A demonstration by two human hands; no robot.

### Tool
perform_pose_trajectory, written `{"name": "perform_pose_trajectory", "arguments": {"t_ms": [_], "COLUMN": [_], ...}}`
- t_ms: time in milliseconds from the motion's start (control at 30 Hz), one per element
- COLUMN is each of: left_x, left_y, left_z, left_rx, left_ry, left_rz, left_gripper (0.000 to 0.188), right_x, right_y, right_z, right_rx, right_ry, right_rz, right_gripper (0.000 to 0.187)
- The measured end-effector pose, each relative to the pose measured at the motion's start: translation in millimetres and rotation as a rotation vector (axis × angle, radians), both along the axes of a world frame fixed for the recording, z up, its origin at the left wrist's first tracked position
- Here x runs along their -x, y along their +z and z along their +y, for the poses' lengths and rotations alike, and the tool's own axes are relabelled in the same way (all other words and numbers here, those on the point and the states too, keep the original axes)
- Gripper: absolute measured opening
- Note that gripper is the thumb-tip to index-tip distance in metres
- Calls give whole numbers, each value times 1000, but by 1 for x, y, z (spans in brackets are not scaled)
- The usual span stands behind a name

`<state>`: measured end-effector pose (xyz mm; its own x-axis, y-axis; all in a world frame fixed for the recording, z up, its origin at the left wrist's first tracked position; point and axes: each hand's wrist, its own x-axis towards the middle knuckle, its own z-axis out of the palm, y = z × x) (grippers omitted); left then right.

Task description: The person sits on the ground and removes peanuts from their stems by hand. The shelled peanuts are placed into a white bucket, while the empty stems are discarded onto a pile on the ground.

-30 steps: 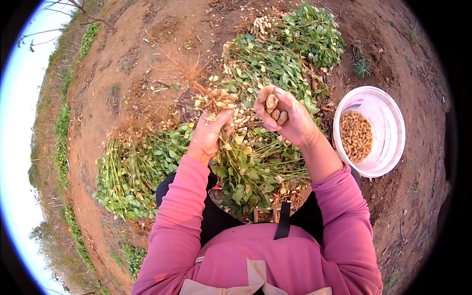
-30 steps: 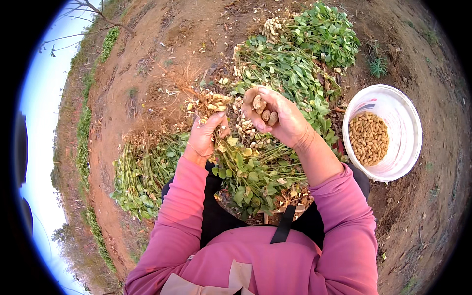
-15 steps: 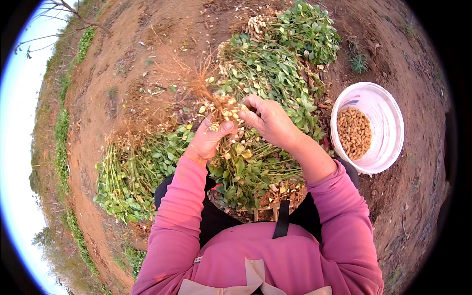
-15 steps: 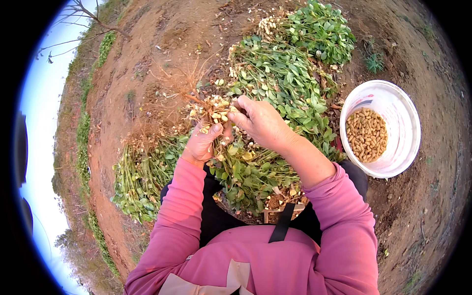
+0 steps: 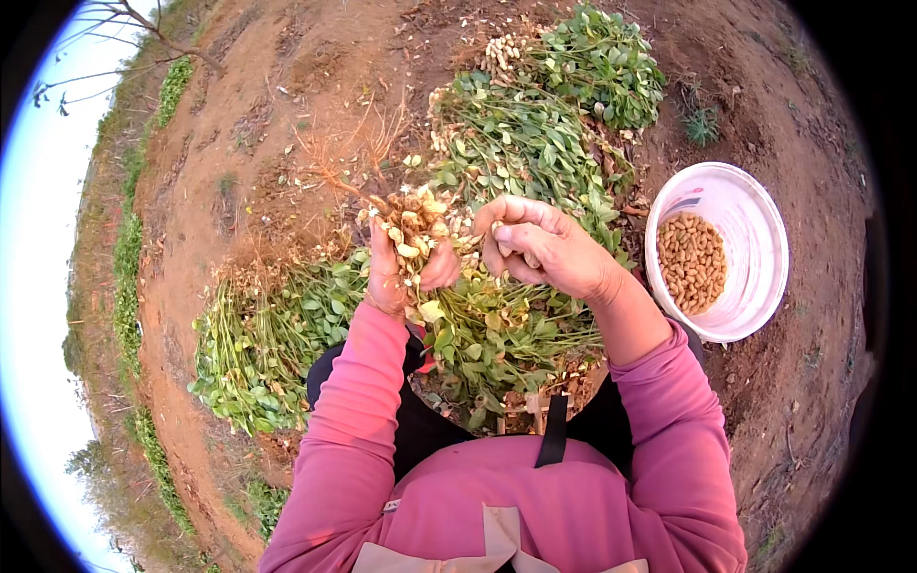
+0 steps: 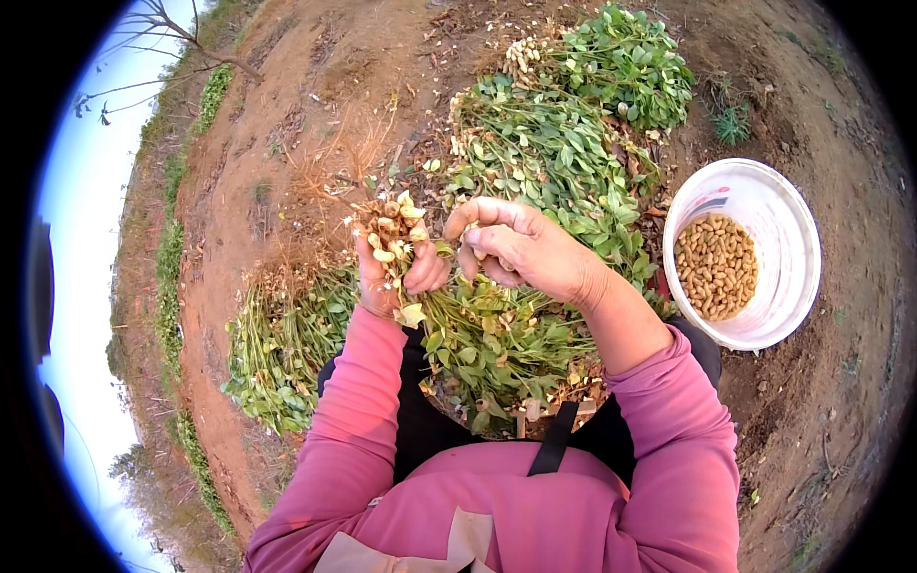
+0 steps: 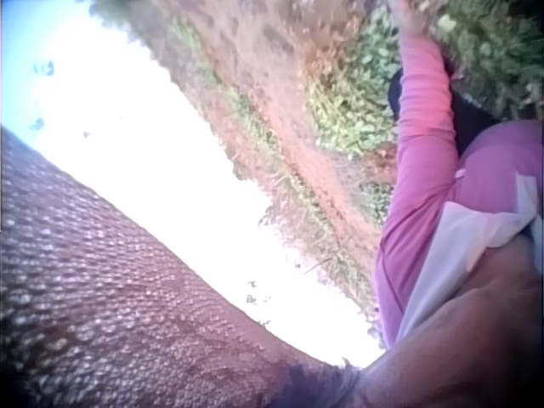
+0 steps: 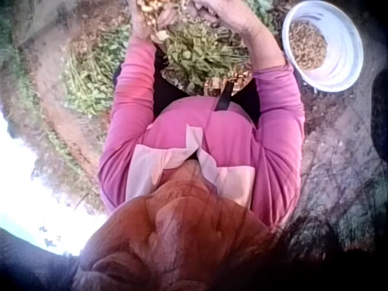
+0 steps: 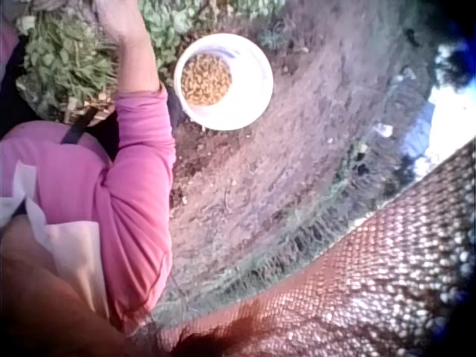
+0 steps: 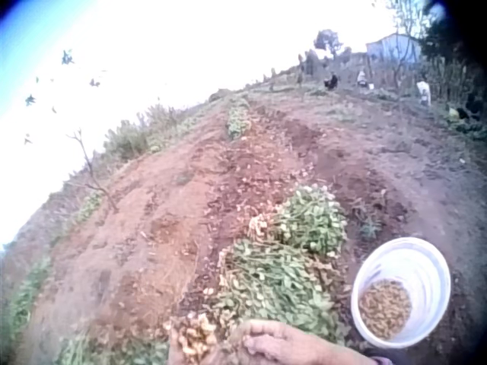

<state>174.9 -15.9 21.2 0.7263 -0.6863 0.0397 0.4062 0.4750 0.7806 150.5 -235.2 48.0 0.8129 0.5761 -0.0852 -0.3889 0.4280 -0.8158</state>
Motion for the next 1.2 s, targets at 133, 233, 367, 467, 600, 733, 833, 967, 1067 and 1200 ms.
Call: {"name": "perform_pose_trajectory", "arguments": {"t_ms": [133, 233, 367, 467, 600, 733, 833, 967, 1067, 1200], "left_x": [6, 12, 8, 12, 15, 21, 16, 11, 22, 17], "left_y": [-14, -12, -24, -21, -15, -18, -28, -17, -25, -13], "left_z": [5, 5, 5, 4, 1, -4, 5, 6, 1, -9], "left_rx": [128, 96, 97, 65, -132, -209, -196, -268, -265, -393], "left_ry": [-17, -62, -185, -90, -47, -62, -135, -175, 117, 291], "left_rz": [81, 138, 56, 160, 147, 196, 227, 81, 174, 129], "left_gripper": [83, 84, 84, 85, 85, 84, 82, 75, 52, 60], "right_x": [-3, 2, 3, 3, 8, 5, 4, 5, 3, 1], "right_y": [-13, -12, -4, 4, -1, -6, -11, -11, -9, -14], "right_z": [-2, 5, 12, 12, 17, 16, 16, 17, 21, 22], "right_rx": [13, 212, 390, 506, 755, 853, 926, 968, 937, 684], "right_ry": [-197, -226, -348, -395, -424, -461, -487, -506, -491, -434], "right_rz": [-30, -167, -350, -477, -803, -909, -987, -970, -841, -447], "right_gripper": [13, 18, 26, 26, 34, 35, 31, 29, 29, 23]}}
